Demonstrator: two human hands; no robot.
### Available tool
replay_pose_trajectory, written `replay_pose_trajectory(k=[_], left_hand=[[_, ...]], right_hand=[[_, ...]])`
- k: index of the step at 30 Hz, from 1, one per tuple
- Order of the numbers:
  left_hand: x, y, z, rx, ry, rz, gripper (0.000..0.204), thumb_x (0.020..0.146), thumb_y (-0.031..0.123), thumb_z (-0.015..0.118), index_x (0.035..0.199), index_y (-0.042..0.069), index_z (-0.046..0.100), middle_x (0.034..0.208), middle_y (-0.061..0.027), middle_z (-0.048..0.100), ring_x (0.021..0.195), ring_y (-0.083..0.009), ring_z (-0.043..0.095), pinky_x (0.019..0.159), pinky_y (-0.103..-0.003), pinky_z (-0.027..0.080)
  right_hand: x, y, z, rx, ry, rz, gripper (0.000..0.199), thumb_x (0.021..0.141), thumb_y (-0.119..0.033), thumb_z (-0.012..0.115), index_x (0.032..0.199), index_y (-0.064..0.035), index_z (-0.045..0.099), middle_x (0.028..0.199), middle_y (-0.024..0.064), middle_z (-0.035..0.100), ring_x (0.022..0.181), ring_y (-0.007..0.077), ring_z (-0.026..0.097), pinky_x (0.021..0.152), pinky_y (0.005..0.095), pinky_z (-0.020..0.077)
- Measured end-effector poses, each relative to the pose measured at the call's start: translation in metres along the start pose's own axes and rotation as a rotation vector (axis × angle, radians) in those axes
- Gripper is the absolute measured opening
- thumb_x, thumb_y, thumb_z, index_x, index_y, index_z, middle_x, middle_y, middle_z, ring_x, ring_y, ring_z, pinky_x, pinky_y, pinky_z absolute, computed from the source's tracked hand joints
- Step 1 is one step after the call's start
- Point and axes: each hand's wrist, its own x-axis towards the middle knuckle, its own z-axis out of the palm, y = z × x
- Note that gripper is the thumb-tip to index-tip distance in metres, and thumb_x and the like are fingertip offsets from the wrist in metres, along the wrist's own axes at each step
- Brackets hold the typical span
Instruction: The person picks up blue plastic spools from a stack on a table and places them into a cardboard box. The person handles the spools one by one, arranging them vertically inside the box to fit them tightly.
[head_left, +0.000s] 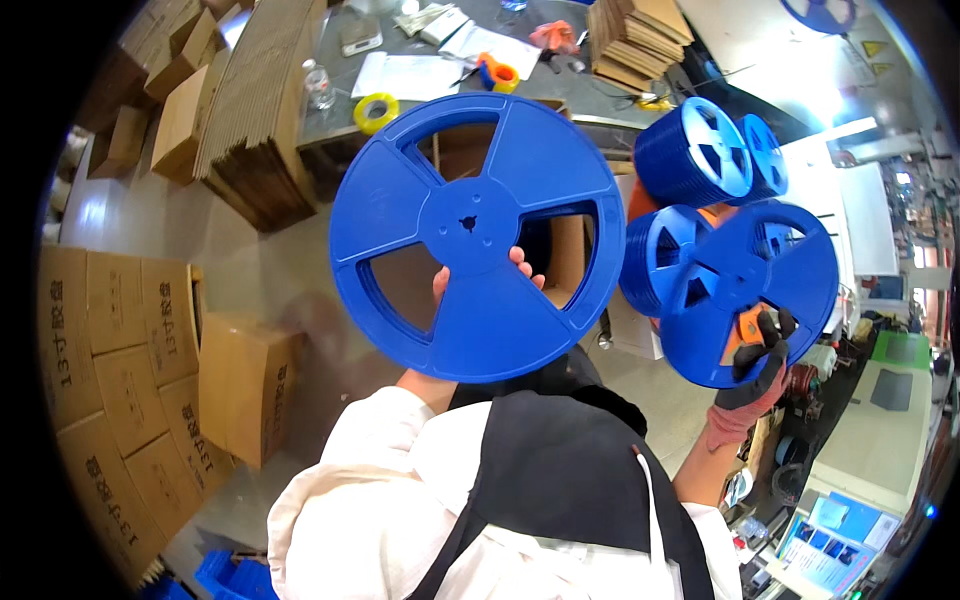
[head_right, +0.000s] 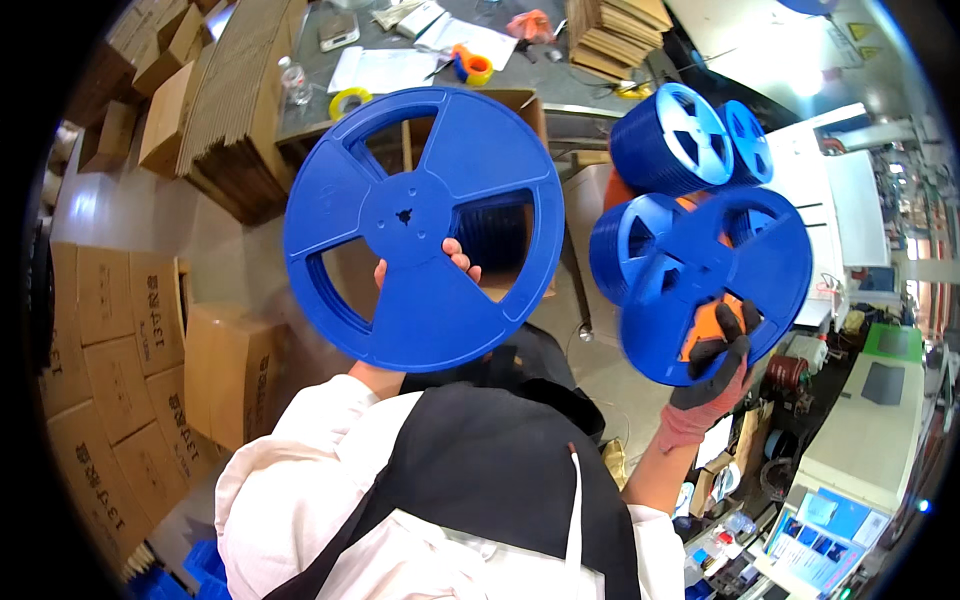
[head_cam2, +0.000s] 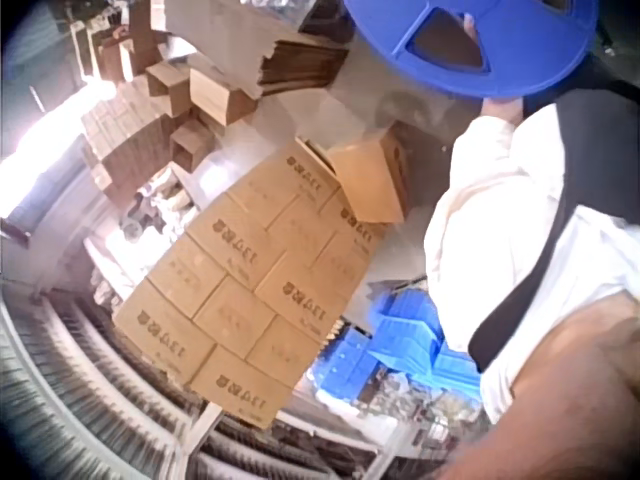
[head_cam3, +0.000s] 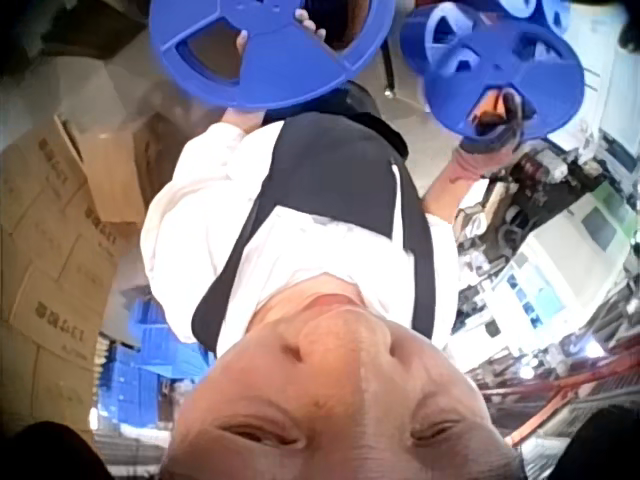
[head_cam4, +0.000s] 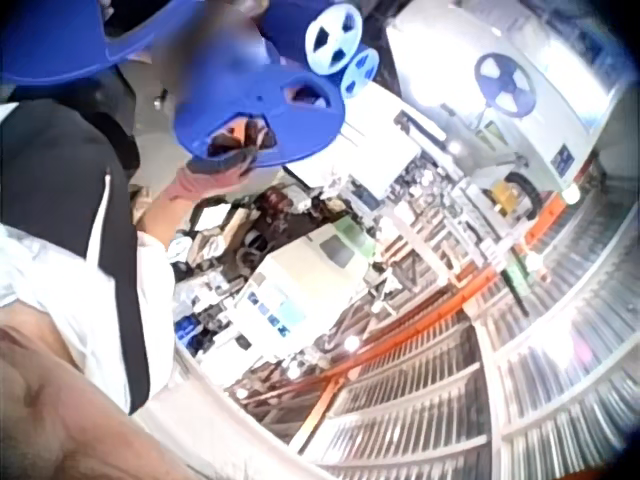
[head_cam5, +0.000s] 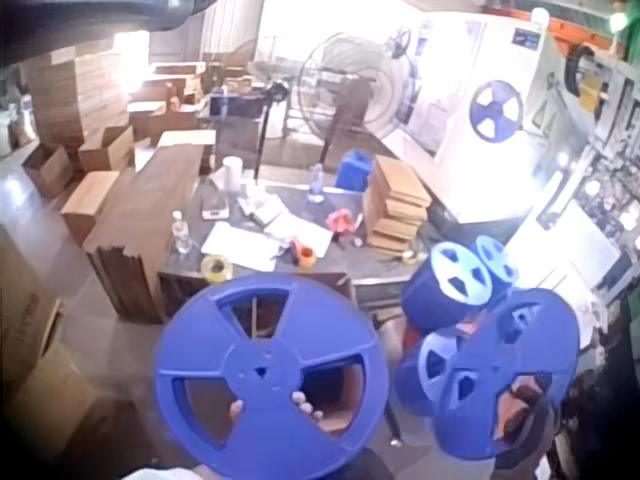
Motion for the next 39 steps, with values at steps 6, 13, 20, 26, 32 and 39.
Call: replay_pose_trajectory(k=[6, 13, 20, 26, 32, 39], left_hand=[[0.002, 0.006, -0.020, -0.026, 0.005, 0.113, 0.071, 0.080, 0.056, 0.062, 0.123, 0.002, 0.047, 0.117, -0.0140, 0.058, 0.114, -0.0255, 0.056, 0.111, -0.037, 0.035], [-0.006, 0.015, -0.023, 0.194, 0.281, 0.288, 0.071, 0.082, 0.055, 0.060, 0.126, 0.001, 0.045, 0.118, -0.0131, 0.056, 0.115, -0.0251, 0.056, 0.109, -0.039, 0.037], [-0.030, 0.018, -0.028, 0.324, 0.570, 0.533, 0.070, 0.086, 0.054, 0.052, 0.130, 0.000, 0.044, 0.121, -0.0142, 0.053, 0.119, -0.0275, 0.050, 0.110, -0.043, 0.033], [-0.047, -0.009, -0.041, 0.465, 0.772, 0.645, 0.070, 0.083, 0.052, 0.056, 0.130, 0.002, 0.046, 0.123, -0.0151, 0.053, 0.117, -0.0302, 0.050, 0.106, -0.045, 0.038], [-0.029, -0.026, -0.059, 0.245, 1.073, 0.541, 0.073, 0.076, 0.045, 0.065, 0.130, 0.000, 0.044, 0.119, -0.0182, 0.054, 0.113, -0.0321, 0.054, 0.102, -0.046, 0.042], [0.015, 0.020, -0.086, 0.294, 1.317, 0.235, 0.077, 0.068, 0.030, 0.072, 0.133, 0.000, 0.041, 0.117, -0.0184, 0.057, 0.109, -0.0298, 0.057, 0.095, -0.043, 0.048]], right_hand=[[0.051, 0.077, -0.018, -0.160, -0.146, -0.060, 0.050, 0.097, -0.032, 0.046, 0.134, 0.0006, 0.040, 0.105, 0.0174, 0.064, 0.057, 0.0082, 0.052, 0.057, 0.0186, 0.0402], [0.136, 0.200, -0.038, -0.929, -0.148, -0.199, 0.042, 0.090, -0.027, 0.057, 0.125, -0.0041, 0.053, 0.102, 0.0182, 0.065, 0.085, 0.0304, 0.064, 0.074, 0.0369, 0.0483], [0.132, 0.379, -0.039, -1.210, -0.436, -0.082, 0.067, 0.075, -0.037, 0.072, 0.130, -0.0068, 0.049, 0.126, 0.0194, 0.055, 0.115, 0.0382, 0.051, 0.093, 0.0435, 0.0437], [0.107, 0.364, -0.003, -1.323, -0.331, 0.170, 0.077, 0.065, -0.043, 0.079, 0.129, -0.0123, 0.049, 0.127, 0.0169, 0.050, 0.117, 0.0387, 0.047, 0.098, 0.0453, 0.0381], [0.133, 0.331, 0.063, -0.993, -0.769, -0.547, 0.070, 0.071, -0.037, 0.074, 0.130, -0.0116, 0.047, 0.141, 0.0183, 0.040, 0.133, 0.0404, 0.031, 0.108, 0.0568, 0.0236], [0.053, 0.452, 0.305, -0.669, -1.658, -0.668, 0.066, 0.073, -0.033, 0.072, 0.131, -0.0114, 0.048, 0.143, 0.0122, 0.038, 0.135, 0.0341, 0.031, 0.111, 0.0520, 0.0207]])
